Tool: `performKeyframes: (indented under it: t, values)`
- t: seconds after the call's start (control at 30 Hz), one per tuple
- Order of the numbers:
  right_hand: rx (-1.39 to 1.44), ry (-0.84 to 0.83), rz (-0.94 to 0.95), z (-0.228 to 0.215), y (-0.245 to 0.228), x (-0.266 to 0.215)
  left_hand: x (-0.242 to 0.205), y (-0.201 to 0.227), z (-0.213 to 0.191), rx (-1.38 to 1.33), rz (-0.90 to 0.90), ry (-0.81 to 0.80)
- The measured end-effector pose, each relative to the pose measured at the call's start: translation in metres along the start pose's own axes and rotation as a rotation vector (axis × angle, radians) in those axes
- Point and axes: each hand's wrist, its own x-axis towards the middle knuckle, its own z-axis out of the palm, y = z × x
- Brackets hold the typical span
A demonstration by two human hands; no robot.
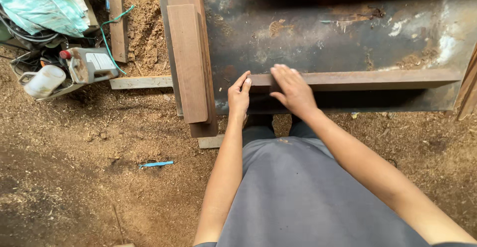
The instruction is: The person sands a piece of wood with a small piece of sandpaper.
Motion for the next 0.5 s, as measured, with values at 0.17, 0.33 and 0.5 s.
performKeyframes:
  t: [0.17,0.33,0.5]
  values:
    - [0.048,-0.026,-0.095,0.028,-0.022,0.030,0.002,-0.009,-0.001,-0.050,-0.012,-0.026]
    - [-0.009,-0.036,-0.004,-0.011,0.024,-0.021,-0.013,-0.002,-0.007,0.066,0.061,-0.020]
    - [-0.077,-0.045,0.039,-0.037,0.055,-0.065,-0.030,-0.005,-0.007,0.006,0.021,-0.004]
